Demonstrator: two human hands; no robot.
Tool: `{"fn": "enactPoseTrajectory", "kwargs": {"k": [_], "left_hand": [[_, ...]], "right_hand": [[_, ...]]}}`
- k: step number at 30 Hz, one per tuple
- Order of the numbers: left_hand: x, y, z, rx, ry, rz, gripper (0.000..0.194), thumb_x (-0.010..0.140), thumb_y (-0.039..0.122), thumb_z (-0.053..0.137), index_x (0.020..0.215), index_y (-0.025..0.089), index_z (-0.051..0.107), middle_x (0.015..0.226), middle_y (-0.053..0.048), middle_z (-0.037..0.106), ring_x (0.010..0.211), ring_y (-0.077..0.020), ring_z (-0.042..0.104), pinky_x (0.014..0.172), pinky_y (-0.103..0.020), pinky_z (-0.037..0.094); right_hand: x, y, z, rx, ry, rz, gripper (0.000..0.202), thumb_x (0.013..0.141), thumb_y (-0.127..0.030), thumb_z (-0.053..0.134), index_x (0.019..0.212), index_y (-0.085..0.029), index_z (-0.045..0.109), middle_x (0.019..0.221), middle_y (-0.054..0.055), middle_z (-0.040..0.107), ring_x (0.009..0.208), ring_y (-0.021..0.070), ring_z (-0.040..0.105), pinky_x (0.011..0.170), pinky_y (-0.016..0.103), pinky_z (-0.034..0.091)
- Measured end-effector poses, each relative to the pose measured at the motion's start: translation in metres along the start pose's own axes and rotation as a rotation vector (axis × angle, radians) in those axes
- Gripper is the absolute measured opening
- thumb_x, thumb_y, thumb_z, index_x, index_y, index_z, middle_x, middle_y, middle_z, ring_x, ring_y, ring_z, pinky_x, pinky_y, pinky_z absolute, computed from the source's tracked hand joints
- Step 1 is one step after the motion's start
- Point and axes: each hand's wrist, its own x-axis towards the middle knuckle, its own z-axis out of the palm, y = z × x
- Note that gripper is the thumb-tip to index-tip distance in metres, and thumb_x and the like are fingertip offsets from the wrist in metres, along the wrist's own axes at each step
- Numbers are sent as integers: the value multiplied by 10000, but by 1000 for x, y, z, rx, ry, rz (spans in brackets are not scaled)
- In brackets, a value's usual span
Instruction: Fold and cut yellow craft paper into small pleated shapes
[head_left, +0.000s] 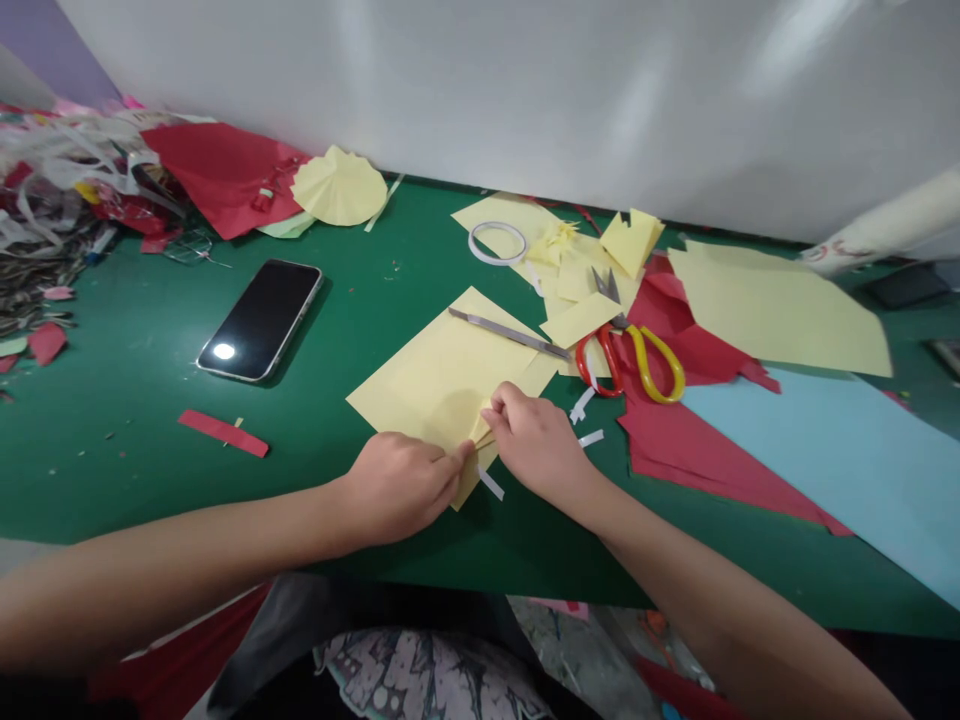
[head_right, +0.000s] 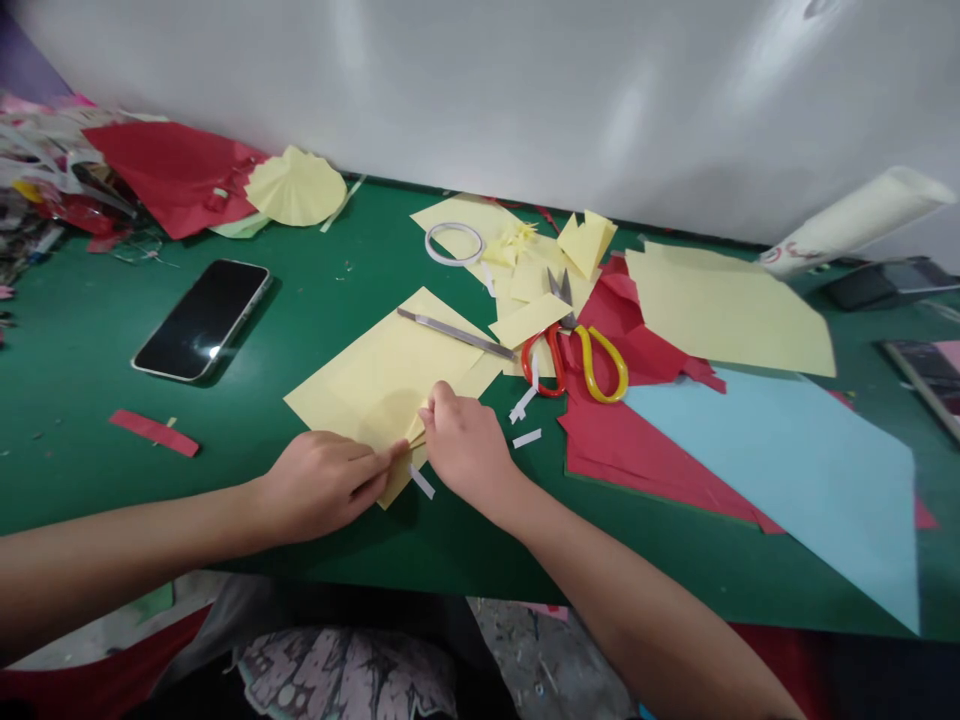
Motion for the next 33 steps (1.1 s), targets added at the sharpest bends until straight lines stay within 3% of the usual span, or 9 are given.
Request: {"fn": "enactPoseTrajectory", "kwargs": {"k": [4,10,33], "left_hand": [[2,-2,0,-57,50,-127,280,832,244,329,991,182,551,563,33,608,454,-119,547,383,-236,349],[3,-2,-1,-28,4,-45,301,814,233,350,1044,152,526,543,28,590,451,-131,539,379,-253,335],[5,2,-2,25,-71,3,367,822,233,311,1123,103,476,565,1,595,463,-146,551,374,-263,327]], "right_hand": [[-2,0,0,-29,2,-2,103,830,-224,347,776,-176,420,629,6,557,528,127,484,468,222,219],[-2,1,2,-33,22,-20,111,839,-219,332,772,-175,408,660,15,569,540,128,496,469,224,218],[-2,-3,4,-96,29,-1,112,828,-227,359,768,-168,435,670,20,600,554,147,535,455,236,196]]}}
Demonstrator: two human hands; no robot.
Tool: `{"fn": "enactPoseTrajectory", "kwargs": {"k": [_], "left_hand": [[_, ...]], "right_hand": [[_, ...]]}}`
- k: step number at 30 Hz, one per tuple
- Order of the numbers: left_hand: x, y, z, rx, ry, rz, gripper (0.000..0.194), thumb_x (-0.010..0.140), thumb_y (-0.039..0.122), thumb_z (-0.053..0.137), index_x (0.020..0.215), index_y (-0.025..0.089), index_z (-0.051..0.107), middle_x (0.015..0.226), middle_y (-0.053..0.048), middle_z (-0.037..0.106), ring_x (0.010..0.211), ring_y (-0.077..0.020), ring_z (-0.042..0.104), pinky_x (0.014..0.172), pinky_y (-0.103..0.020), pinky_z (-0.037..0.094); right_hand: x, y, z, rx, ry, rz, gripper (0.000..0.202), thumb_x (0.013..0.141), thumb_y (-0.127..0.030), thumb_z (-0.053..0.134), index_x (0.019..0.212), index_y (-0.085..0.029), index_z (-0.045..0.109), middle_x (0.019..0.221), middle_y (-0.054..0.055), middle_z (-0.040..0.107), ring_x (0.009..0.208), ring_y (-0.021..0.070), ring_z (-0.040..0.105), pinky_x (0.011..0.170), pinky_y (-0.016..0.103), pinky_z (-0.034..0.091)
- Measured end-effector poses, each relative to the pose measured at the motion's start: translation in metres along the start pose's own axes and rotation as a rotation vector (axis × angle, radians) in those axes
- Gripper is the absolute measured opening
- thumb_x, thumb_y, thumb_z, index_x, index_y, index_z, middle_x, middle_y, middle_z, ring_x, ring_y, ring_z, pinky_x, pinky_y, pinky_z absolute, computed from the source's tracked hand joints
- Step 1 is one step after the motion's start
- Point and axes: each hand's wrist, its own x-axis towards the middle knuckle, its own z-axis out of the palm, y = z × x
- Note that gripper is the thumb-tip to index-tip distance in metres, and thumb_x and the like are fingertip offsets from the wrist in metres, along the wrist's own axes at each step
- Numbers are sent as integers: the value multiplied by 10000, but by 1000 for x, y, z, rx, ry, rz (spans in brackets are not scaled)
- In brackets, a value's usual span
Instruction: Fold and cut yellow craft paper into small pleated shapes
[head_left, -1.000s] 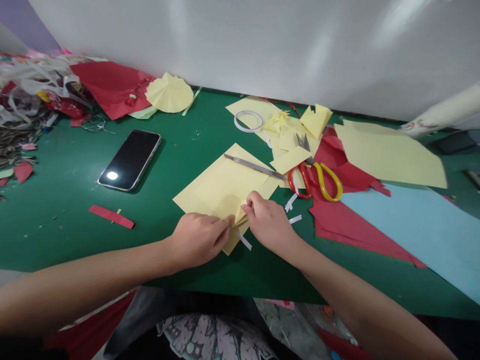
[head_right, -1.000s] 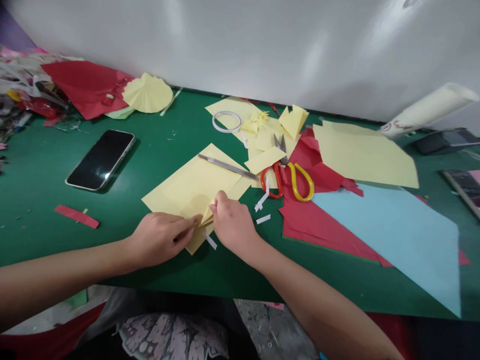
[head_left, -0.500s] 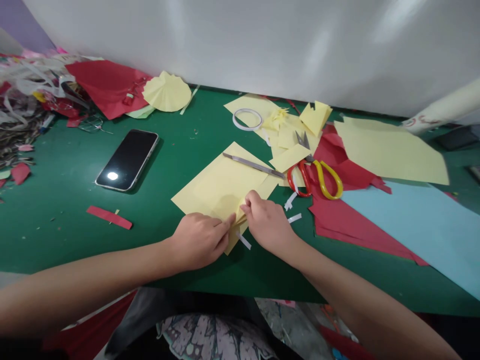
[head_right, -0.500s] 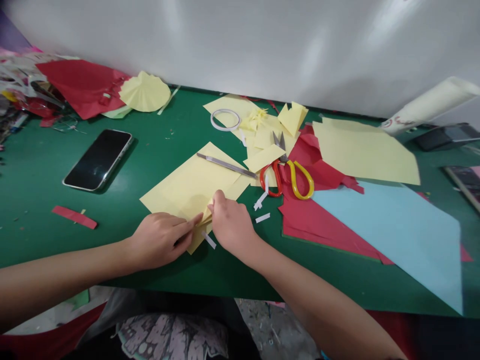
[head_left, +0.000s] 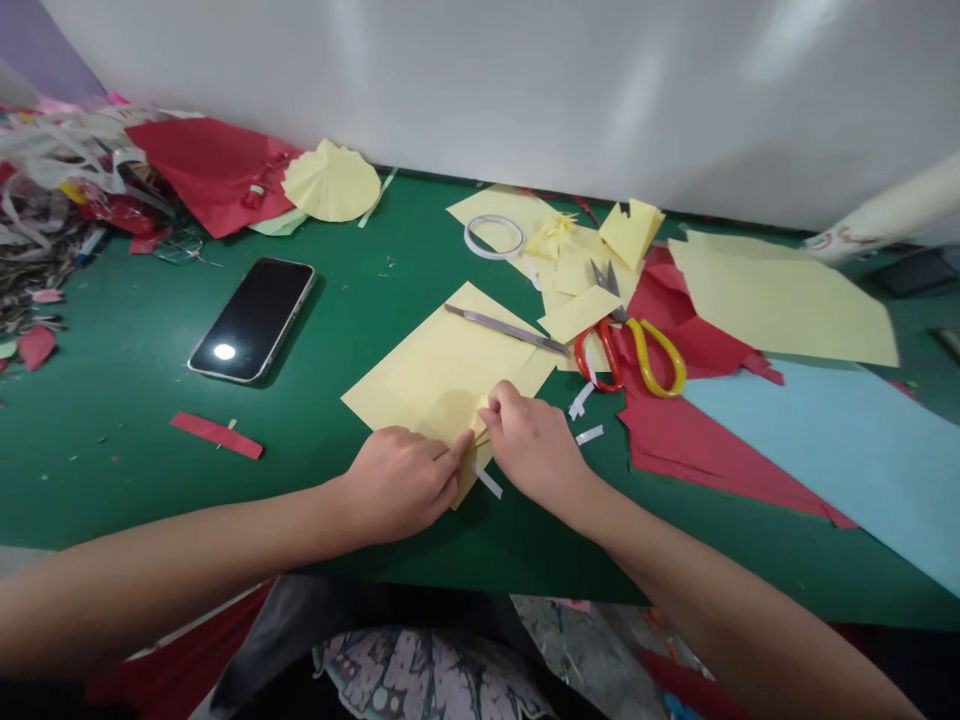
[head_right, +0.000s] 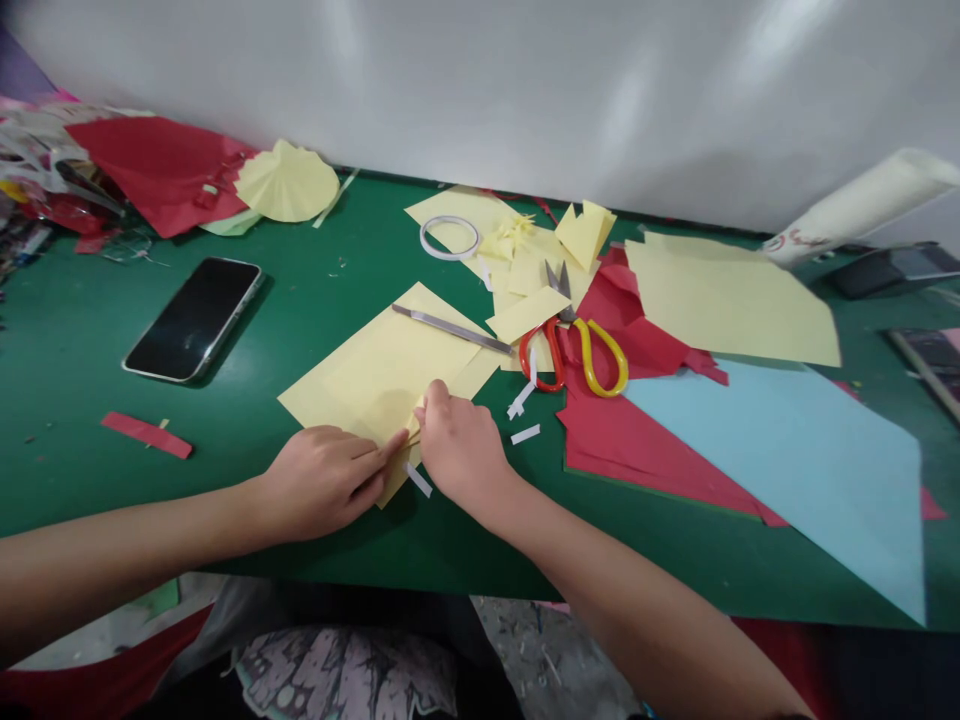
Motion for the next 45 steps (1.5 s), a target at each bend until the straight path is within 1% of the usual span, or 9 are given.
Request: {"fn": "enactPoseTrajectory", "kwargs": {"k": [8,16,23,26,28,31,33,38,45], "left_hand": [[1,1,-1,3,-47,7,390,847,246,270,1149,84,457,517,-11,581,435,-150,541,362,-254,301],[-2,7,-3,-39,-41,-5,335,843,227,294,1060,94,511,506,-15,578,422,-148,538,361,-247,309],[-3,8,-3,-57,-39,-12,306,836,225,307,979,111,552,509,-12,583,422,-145,538,356,-245,303],[-3,5,-3,-113,-15,-47,298,836,236,309,920,149,581,514,-1,587,431,-134,537,370,-239,313],[-2,2,-3,-165,32,-102,297,835,238,312,878,175,599,524,9,593,444,-123,540,386,-233,329],[-1,-2,-2,-203,116,-176,286,824,239,333,948,181,584,568,14,609,470,-115,546,411,-231,359],[0,-4,-1,-194,133,-167,309,807,229,352,1046,161,537,593,11,612,479,-114,544,423,-233,372],[0,-5,-1,-157,76,-77,347,789,208,354,1103,146,488,589,18,592,495,-109,537,433,-229,376],[0,-4,-1,-137,65,-68,350,795,210,343,1112,149,479,598,20,592,493,-111,535,427,-232,362]], "right_hand": [[3,1,-2,36,-12,10,104,817,-216,372,775,-169,455,698,31,614,587,151,550,474,233,233],[5,0,-5,80,-39,16,103,804,-213,379,752,-170,457,673,24,597,597,145,542,485,228,250],[6,2,-5,98,-31,10,100,802,-214,371,737,-173,435,639,13,575,581,136,524,488,225,251],[4,3,-4,88,-21,-2,98,802,-210,366,743,-174,436,640,10,570,567,132,516,481,224,242],[3,4,-4,76,-16,-15,98,806,-212,362,752,-175,435,640,10,566,554,129,508,475,224,234],[1,4,-4,58,-14,-30,105,821,-214,340,773,-172,424,633,13,559,531,127,492,465,226,221],[0,4,-3,57,-12,-30,106,829,-211,324,784,-171,412,637,16,558,521,126,484,462,228,215],[-1,6,-1,65,4,-21,123,839,-221,291,785,-174,391,629,15,549,502,126,468,458,230,210],[-1,7,2,72,24,-54,122,841,-229,284,780,-179,377,623,9,544,494,124,465,455,225,203]]}}
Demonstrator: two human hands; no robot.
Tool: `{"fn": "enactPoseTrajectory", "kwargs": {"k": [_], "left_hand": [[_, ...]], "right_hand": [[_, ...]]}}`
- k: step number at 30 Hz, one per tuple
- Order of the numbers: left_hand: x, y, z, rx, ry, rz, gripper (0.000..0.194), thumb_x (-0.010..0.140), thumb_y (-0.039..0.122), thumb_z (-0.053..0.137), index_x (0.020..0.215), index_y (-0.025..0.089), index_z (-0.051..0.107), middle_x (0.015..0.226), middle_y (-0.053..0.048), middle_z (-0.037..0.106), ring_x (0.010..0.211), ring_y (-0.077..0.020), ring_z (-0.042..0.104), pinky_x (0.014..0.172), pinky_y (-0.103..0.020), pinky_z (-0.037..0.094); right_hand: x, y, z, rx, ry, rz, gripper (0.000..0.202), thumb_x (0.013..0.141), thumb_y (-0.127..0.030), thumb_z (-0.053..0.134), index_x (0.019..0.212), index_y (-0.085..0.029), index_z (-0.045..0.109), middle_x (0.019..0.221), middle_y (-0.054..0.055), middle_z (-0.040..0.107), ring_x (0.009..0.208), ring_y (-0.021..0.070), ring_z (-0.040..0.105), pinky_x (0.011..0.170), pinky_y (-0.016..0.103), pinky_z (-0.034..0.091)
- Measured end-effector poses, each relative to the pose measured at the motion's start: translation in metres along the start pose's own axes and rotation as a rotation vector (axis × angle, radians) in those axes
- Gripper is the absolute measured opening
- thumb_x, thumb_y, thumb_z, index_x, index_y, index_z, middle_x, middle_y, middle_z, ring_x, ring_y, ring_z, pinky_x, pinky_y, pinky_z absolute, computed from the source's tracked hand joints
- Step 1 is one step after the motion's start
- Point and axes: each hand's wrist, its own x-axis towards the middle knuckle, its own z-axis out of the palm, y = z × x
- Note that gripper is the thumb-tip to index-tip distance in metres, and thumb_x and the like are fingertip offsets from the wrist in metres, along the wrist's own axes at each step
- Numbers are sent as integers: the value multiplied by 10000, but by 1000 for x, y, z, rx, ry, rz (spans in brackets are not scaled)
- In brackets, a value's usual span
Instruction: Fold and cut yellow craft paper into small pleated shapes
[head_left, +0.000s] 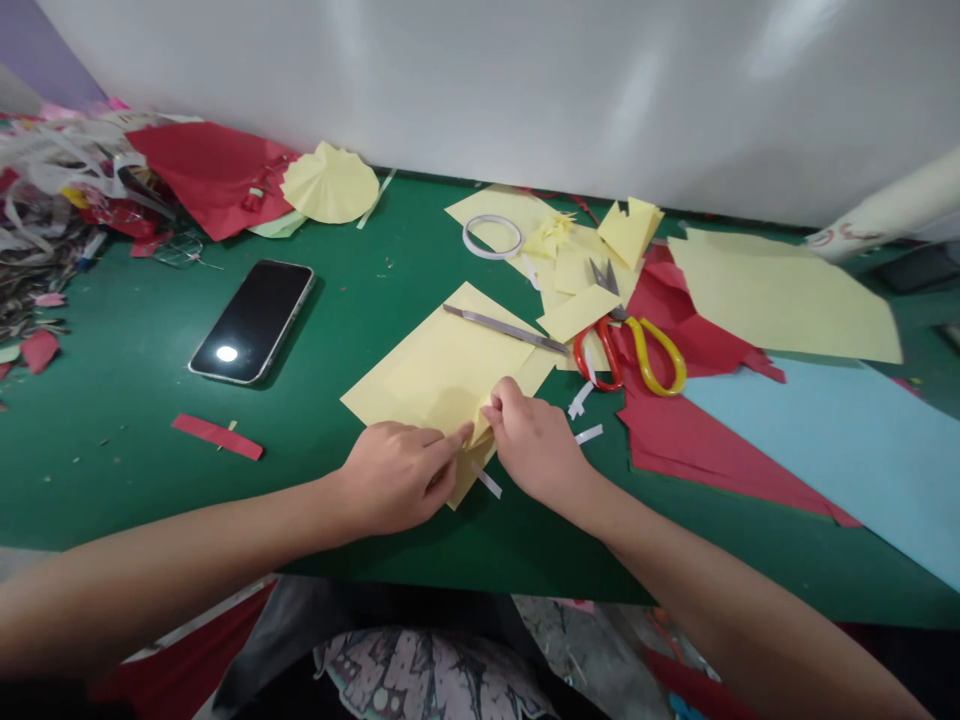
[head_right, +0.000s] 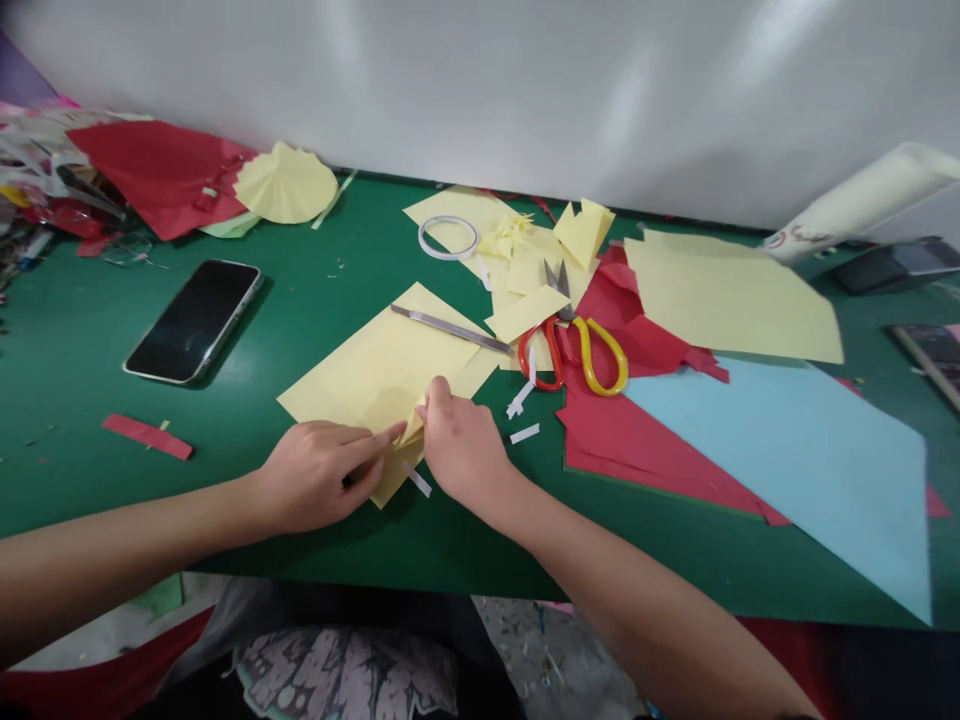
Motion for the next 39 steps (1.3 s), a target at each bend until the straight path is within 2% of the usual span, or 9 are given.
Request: {"fn": "enactPoseTrajectory", "kwargs": {"k": [7,15,22,29,32,35,39], "left_hand": [[0,0,-2,23,-72,2,394,781,217,354,1158,139,437,608,15,593,510,-116,541,424,-233,360],[-1,2,1,208,13,157,353,821,225,327,1093,63,483,569,-9,557,455,-141,518,370,-272,344],[-1,0,3,267,-18,273,352,820,166,330,1105,-6,446,577,-24,538,496,-144,528,365,-264,340],[-5,0,4,346,-15,347,283,821,118,341,1047,3,466,569,-24,532,491,-133,513,372,-256,306],[-5,0,6,368,60,385,210,812,103,376,976,41,491,528,7,500,453,-117,482,364,-253,272],[-4,-1,5,343,157,402,98,802,106,419,804,105,517,485,35,464,411,-101,440,354,-253,238],[-2,1,-1,225,248,383,227,786,138,451,560,154,459,433,44,447,364,-84,389,344,-248,221]], "right_hand": [[-1,-2,-1,-20,-16,10,121,843,-217,288,789,-175,387,627,14,552,507,130,486,458,228,205],[0,-2,0,-58,-18,18,127,840,-232,312,784,-170,408,651,23,576,527,134,511,457,231,197],[2,-4,-1,-57,-20,26,120,834,-227,337,791,-168,432,668,24,588,538,134,520,458,227,198],[2,-6,-2,-59,-31,49,113,835,-226,353,794,-168,442,706,28,607,565,138,537,468,233,207],[2,-6,-2,-78,-35,61,115,836,-230,353,799,-167,442,702,28,611,573,144,546,466,237,204],[2,-6,-1,-87,-32,58,112,834,-228,354,796,-167,439,699,26,612,573,147,550,463,240,200],[2,-5,1,-79,-15,35,114,836,-230,346,788,-170,430,683,22,606,553,140,541,459,237,197]]}}
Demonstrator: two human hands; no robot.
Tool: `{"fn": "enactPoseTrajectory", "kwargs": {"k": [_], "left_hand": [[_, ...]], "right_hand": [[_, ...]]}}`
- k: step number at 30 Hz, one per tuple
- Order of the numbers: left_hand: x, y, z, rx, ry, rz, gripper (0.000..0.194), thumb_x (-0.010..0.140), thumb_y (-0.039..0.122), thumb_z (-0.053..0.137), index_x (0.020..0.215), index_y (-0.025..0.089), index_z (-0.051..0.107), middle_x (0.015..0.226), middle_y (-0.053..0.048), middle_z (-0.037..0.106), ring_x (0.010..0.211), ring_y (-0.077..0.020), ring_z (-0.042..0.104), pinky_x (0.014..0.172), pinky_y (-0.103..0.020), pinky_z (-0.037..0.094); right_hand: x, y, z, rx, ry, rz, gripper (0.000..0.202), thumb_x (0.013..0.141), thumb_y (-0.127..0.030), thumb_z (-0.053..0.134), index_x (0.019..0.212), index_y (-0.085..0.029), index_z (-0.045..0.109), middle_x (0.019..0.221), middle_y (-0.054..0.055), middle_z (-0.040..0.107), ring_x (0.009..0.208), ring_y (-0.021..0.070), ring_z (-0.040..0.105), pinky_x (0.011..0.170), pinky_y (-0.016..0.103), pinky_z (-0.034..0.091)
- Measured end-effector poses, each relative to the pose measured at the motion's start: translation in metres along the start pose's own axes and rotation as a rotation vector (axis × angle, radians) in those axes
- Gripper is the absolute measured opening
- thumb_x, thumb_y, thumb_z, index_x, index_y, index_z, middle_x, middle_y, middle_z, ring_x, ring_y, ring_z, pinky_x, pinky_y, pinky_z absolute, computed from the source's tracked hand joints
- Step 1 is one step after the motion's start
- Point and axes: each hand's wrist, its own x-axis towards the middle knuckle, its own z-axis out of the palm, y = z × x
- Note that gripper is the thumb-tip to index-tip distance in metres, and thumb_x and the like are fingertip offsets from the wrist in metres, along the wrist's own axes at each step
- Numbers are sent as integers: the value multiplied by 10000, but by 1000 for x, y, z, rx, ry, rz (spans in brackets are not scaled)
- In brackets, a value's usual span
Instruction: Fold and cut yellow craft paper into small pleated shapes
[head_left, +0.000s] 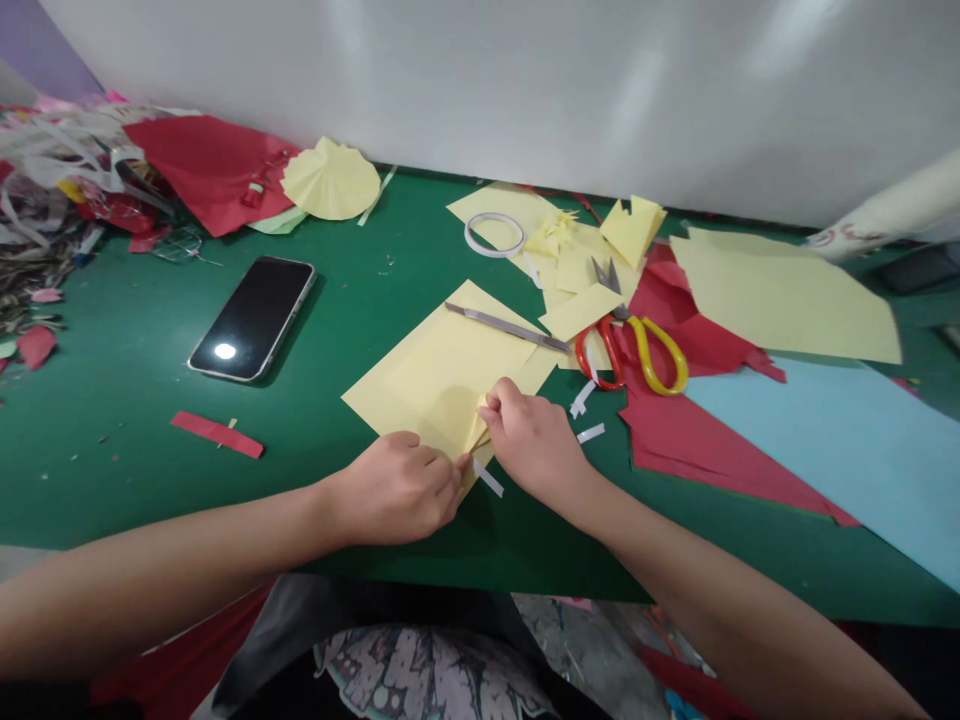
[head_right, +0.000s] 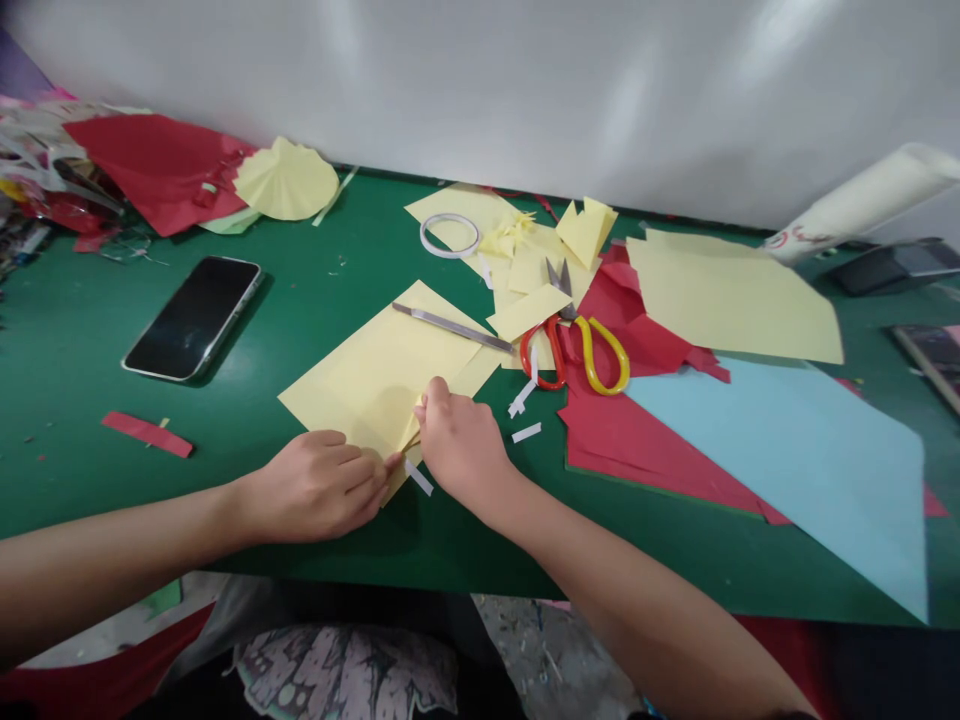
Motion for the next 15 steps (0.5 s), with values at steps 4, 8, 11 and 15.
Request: {"fn": "enactPoseTrajectory", "kwargs": {"k": [4,8,11,15], "left_hand": [[0,-2,-1,-127,68,-99,185,787,189,429,649,154,546,462,36,499,396,-86,439,363,-238,287],[-2,-4,4,-125,-2,-235,245,790,216,399,961,125,551,538,26,542,409,-99,468,365,-245,324],[-2,-4,5,-112,-124,-230,317,787,240,379,1044,114,516,565,21,546,422,-112,487,356,-255,327],[0,-2,3,-111,-186,-193,303,790,235,361,1010,117,533,566,20,540,432,-125,502,356,-267,339]], "right_hand": [[-1,2,1,6,14,-13,105,831,-228,350,783,-170,423,663,20,603,535,140,530,453,234,188],[-1,2,1,12,14,-20,113,832,-231,342,777,-171,420,652,18,597,518,134,519,449,235,185],[-1,1,0,19,10,-14,115,834,-230,340,780,-171,422,665,20,600,525,133,521,453,236,191],[0,0,0,30,-1,-1,106,831,-223,349,786,-169,429,686,24,608,544,136,531,459,241,201]]}}
